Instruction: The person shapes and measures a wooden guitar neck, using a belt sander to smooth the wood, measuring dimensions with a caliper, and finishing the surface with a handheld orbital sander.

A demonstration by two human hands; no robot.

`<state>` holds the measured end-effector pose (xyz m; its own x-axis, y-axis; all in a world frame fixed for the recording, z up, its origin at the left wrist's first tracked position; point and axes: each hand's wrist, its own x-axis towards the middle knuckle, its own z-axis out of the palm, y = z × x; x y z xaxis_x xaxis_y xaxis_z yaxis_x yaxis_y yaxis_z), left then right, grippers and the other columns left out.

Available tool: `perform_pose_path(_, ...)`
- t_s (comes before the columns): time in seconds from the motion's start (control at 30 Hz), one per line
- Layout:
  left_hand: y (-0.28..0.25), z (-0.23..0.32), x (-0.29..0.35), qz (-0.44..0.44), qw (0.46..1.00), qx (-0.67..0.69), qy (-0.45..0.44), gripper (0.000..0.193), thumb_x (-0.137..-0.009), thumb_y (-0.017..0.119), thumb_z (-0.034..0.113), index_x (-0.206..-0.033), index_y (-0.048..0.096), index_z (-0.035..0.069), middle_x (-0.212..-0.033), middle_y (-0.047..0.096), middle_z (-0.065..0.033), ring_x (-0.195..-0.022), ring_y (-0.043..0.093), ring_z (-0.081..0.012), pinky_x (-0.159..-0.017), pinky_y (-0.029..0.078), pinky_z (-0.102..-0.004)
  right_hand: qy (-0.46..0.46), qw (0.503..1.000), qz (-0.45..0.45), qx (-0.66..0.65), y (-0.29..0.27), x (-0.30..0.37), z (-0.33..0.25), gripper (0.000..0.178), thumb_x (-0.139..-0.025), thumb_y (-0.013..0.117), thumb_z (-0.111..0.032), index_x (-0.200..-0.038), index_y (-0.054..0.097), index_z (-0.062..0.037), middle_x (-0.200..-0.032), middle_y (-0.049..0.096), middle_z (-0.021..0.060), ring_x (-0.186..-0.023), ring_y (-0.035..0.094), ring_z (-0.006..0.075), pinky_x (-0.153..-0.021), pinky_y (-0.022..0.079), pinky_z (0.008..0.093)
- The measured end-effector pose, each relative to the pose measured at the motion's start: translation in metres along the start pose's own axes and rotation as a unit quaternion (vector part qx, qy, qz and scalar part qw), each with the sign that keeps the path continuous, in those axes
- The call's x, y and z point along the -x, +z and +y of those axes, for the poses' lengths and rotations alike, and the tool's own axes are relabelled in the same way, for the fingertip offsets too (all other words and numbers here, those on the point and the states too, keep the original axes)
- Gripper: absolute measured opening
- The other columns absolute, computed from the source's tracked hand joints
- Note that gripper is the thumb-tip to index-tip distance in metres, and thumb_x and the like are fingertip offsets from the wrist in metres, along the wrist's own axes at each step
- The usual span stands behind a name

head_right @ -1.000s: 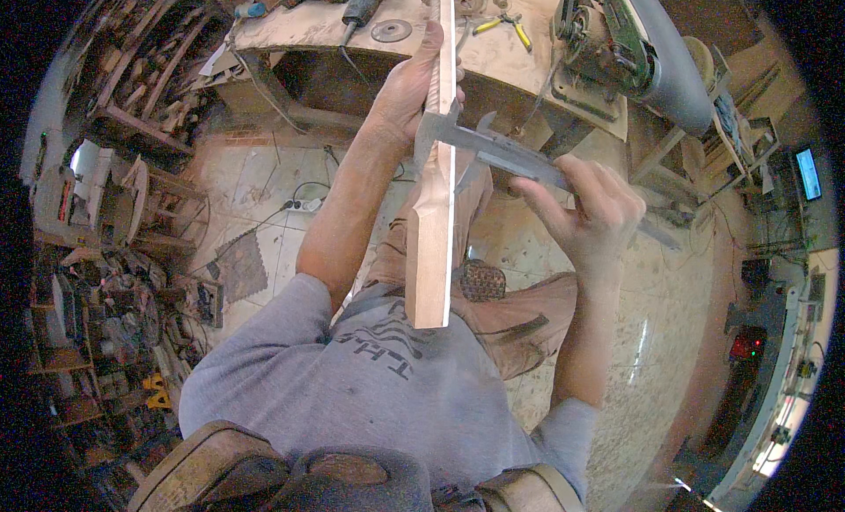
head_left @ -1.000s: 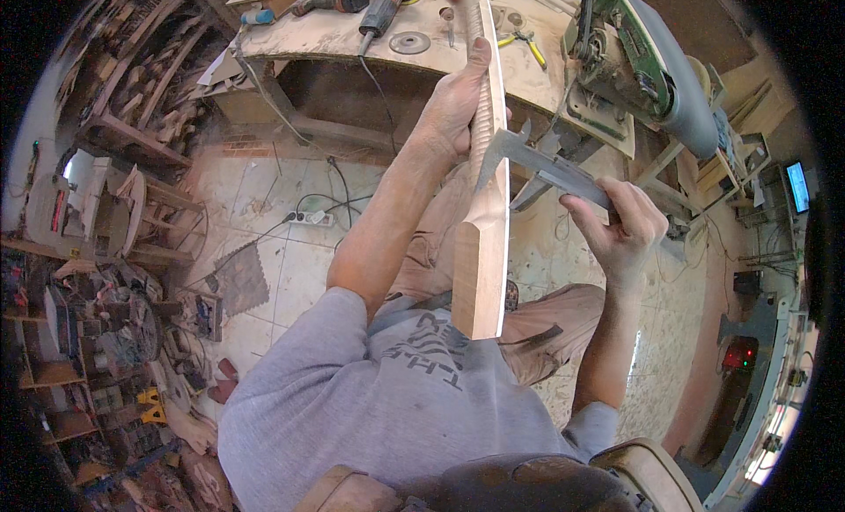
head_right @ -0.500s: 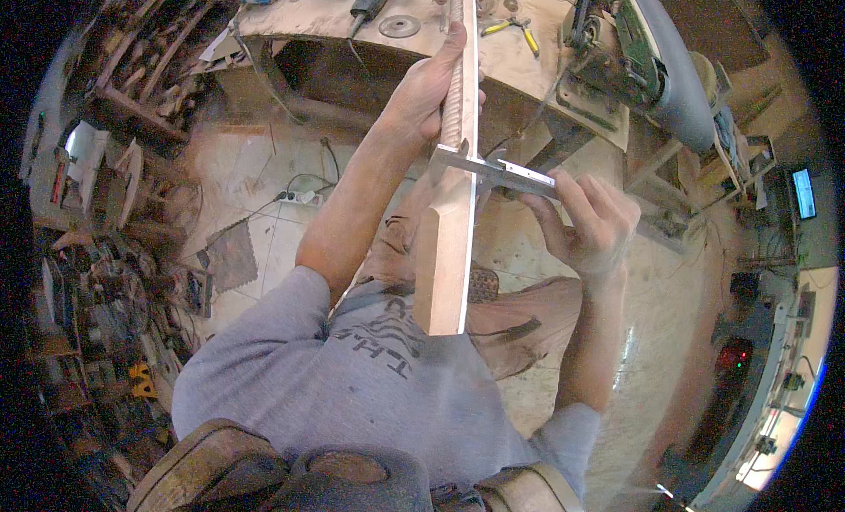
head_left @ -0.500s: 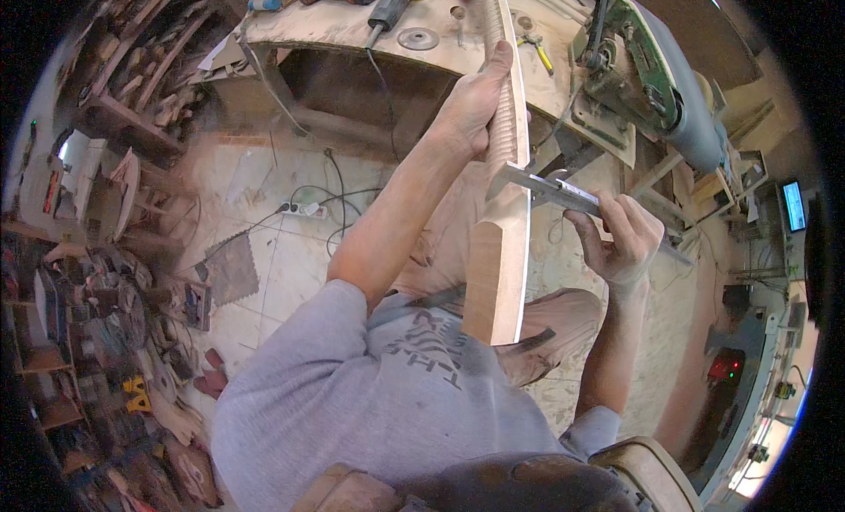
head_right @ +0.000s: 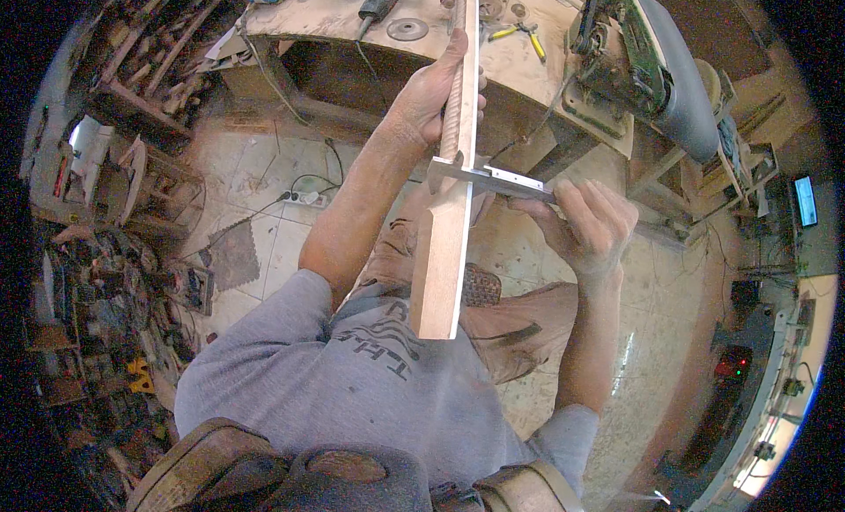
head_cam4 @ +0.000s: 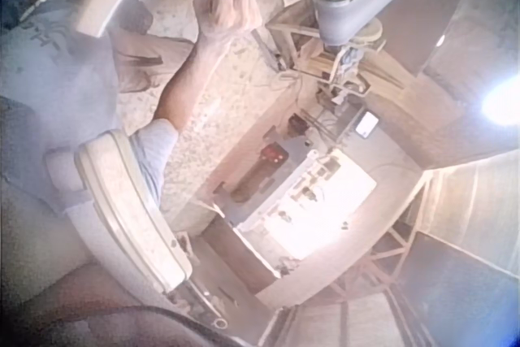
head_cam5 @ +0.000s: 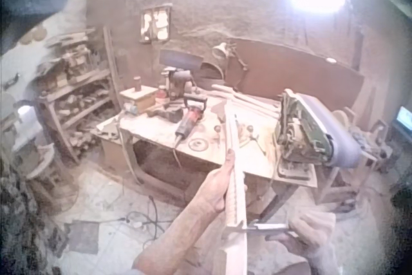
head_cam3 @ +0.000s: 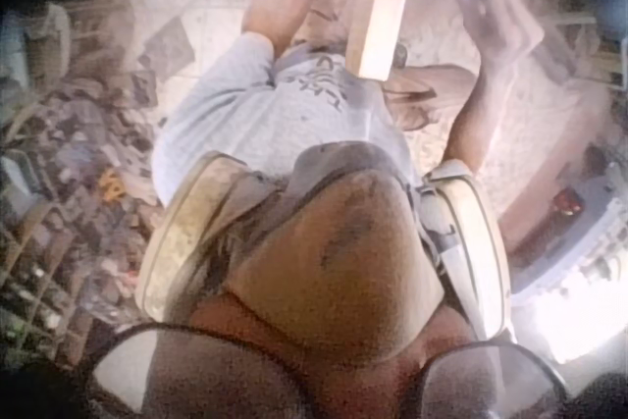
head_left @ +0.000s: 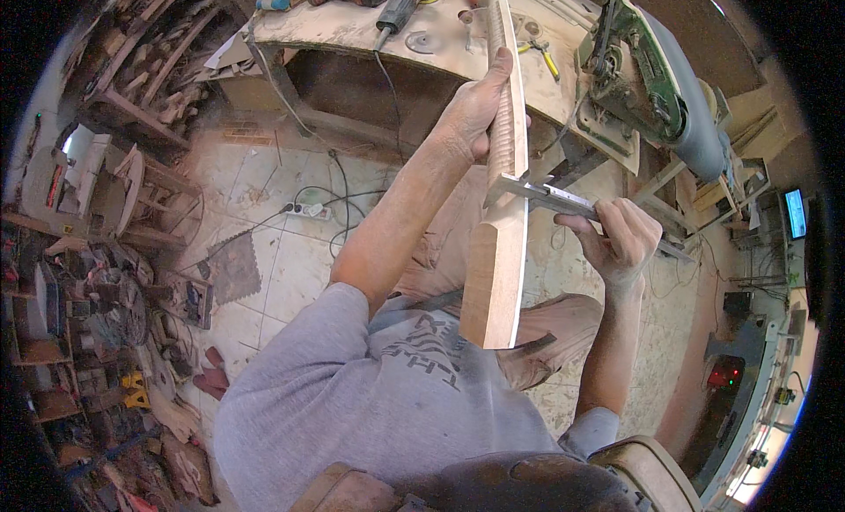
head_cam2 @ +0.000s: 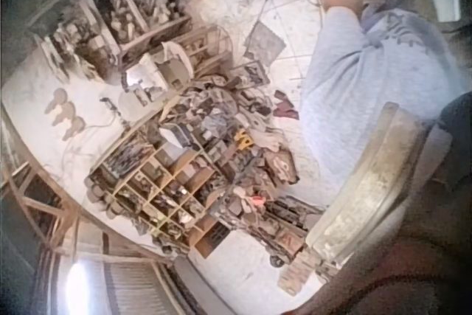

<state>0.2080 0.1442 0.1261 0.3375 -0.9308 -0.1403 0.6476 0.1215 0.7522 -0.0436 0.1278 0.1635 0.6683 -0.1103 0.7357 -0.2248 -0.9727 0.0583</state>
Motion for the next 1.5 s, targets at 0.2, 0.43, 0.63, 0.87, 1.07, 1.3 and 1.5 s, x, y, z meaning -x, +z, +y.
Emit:
perform_pose_path(0.2,-0.007,-0.002,-0.01,-0.022,0.998,0.049,-0.038,0.058,-0.095,0.057,0.065,-0.095,0.054,0.007,-0.067,0.056,-0.0013,-0.05,0.058,-0.0143,-0.046,0.054,-0.0296,0.01,1.0,0.014,-0.004,-0.001,-0.01,0.0,0.048,-0.066,0.09,-0.04,-0.068,0.055,-0.0075,-0.054,0.041,0.0037,-0.045,0.041,0.0192,-0.044,0.031,0.0329)
perform_pose_path(0.43,-0.017,0.014,-0.022,-0.021,0.995,0.093,-0.032,0.05,-0.096,0.061,0.059,-0.096,0.055,0.009,-0.067,0.058,-0.0074,-0.053,0.062,-0.0216,-0.045,0.055,-0.0383,0.03,0.999,0.023,-0.026,0.001,-0.024,0.013,0.051,-0.071,0.087,-0.043,-0.063,0.049,-0.0099,-0.056,0.047,0.0038,-0.046,0.05,0.0211,-0.045,0.038,0.0357)
perform_pose_path(0.63,-0.026,0.019,-0.02,-0.018,0.998,0.058,-0.031,0.049,-0.099,0.058,0.057,-0.098,0.055,0.008,-0.064,0.06,-0.0075,-0.05,0.062,-0.0207,-0.047,0.055,-0.0343,0.053,0.996,0.019,-0.065,0.006,-0.032,0.012,0.05,-0.07,0.088,-0.039,-0.063,0.05,-0.0073,-0.055,0.046,0.007,-0.046,0.047,0.0227,-0.045,0.037,0.034)
perform_pose_path(0.87,-0.022,0.018,-0.011,-0.022,0.998,-0.049,-0.029,0.063,-0.096,0.048,0.072,-0.084,0.06,0.011,-0.063,0.058,0.0015,-0.053,0.059,-0.0117,-0.045,0.048,-0.0254,0.082,0.995,-0.005,-0.058,0.009,-0.033,0.016,0.054,-0.073,0.084,-0.048,-0.062,0.051,-0.0069,-0.055,0.051,0.0093,-0.047,0.052,0.0268,-0.046,0.04,0.0374)
perform_pose_path(1.07,-0.057,0.023,-0.034,-0.092,0.991,0.065,-0.069,0.057,-0.097,0.056,0.063,-0.108,0.06,0.007,-0.079,0.065,-0.0025,-0.062,0.063,-0.014,-0.054,0.054,-0.0289,0.099,0.993,-0.028,-0.057,0.008,-0.043,0.012,0.057,-0.077,0.079,-0.059,-0.064,0.055,-0.0078,-0.058,0.06,0.0125,-0.053,0.063,0.0318,-0.05,0.047,0.0419)
perform_pose_path(1.3,0.009,0.042,0.007,-0.04,0.994,0.096,-0.042,0.049,-0.106,0.046,0.05,-0.116,0.057,0.004,-0.08,0.065,-0.0114,-0.065,0.069,-0.0205,-0.057,0.061,-0.0344,0.152,0.987,-0.005,-0.048,0.005,-0.047,0.016,0.056,-0.081,0.075,-0.059,-0.066,0.06,-0.0074,-0.06,0.063,0.0149,-0.056,0.065,0.0342,-0.052,0.049,0.0429)
perform_pose_path(1.5,-0.001,0.063,0.038,-0.21,0.977,-0.002,0.035,0.076,-0.097,0.052,0.067,-0.145,0.048,0.009,-0.125,0.068,-0.0118,-0.111,0.069,-0.0235,-0.086,0.062,-0.0465,0.196,0.978,0.026,-0.066,0.001,-0.06,0.013,0.056,-0.083,0.074,-0.058,-0.065,0.06,-0.0067,-0.059,0.061,0.0159,-0.056,0.065,0.0356,-0.053,0.049,0.0441)
